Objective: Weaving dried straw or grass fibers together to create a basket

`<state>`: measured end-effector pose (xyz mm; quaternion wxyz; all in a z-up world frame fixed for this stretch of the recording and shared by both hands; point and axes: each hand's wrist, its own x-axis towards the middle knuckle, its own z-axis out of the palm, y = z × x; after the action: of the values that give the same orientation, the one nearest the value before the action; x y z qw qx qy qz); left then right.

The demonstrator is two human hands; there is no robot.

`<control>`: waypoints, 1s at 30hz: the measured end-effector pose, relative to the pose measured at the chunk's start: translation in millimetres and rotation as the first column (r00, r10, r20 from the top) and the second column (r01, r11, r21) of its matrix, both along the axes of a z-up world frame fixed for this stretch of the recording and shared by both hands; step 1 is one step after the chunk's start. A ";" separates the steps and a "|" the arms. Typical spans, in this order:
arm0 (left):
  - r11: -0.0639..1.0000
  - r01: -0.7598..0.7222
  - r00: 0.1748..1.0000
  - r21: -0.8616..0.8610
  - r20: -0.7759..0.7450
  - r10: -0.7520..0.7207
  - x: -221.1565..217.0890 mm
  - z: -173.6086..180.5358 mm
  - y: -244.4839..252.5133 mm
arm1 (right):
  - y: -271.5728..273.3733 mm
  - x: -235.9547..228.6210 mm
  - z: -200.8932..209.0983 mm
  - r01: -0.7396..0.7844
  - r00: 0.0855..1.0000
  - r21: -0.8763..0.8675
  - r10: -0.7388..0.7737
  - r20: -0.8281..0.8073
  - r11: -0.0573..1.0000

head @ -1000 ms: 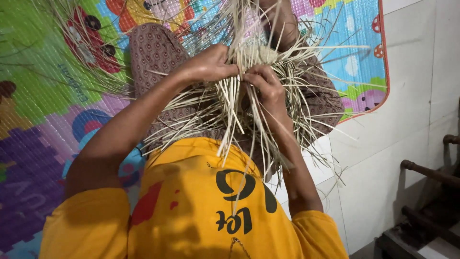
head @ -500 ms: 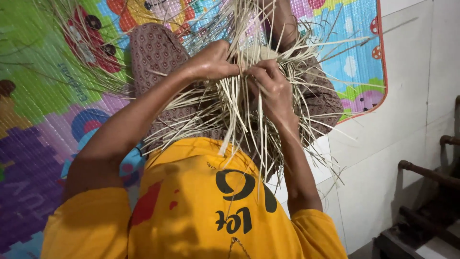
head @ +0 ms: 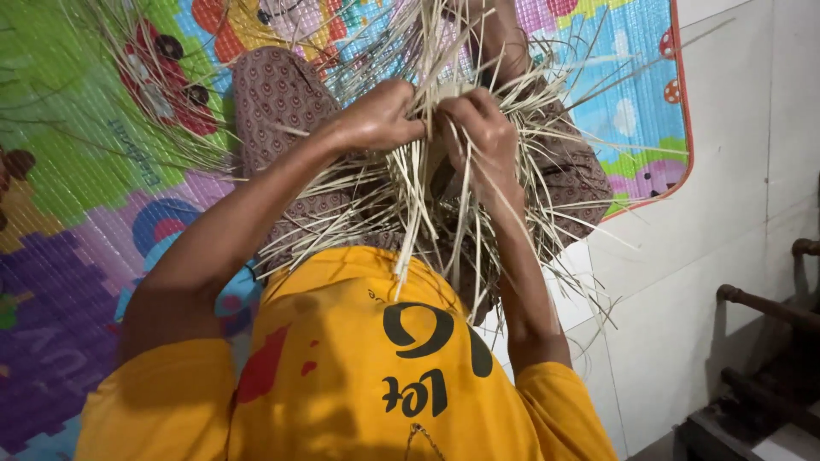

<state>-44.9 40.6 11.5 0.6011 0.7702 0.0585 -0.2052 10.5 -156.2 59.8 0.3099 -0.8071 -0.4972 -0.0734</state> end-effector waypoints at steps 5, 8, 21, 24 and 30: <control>0.997 -0.046 0.994 0.068 -0.099 0.052 3.0 20.4 -10.6 | 10.3 11.1 46.8 0.145 0.983 0.193 -0.119 -0.143 0.970; 0.993 -0.085 0.992 0.085 -0.091 0.092 -2.1 35.9 -11.1 | -1.9 11.4 48.9 0.097 0.968 0.133 -0.062 -0.244 0.986; 0.990 -0.100 0.995 0.097 0.022 0.099 2.3 8.2 -7.6 | -24.0 -25.6 -15.6 0.113 0.956 0.022 -0.103 -0.276 0.993; 0.995 -0.033 0.993 0.094 -0.113 0.043 -1.5 20.6 -7.0 | -19.5 -20.5 -11.9 0.125 0.980 0.041 -0.117 -0.163 0.991; 0.993 0.056 0.998 0.106 -0.048 -0.051 -1.4 21.1 -16.5 | 6.6 0.4 0.9 0.320 0.862 -0.086 -0.327 -0.386 0.944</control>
<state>-46.3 24.1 32.6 0.5516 0.7978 0.0623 -0.2352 10.9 -149.6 60.7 0.3794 -0.8799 -0.2827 0.0446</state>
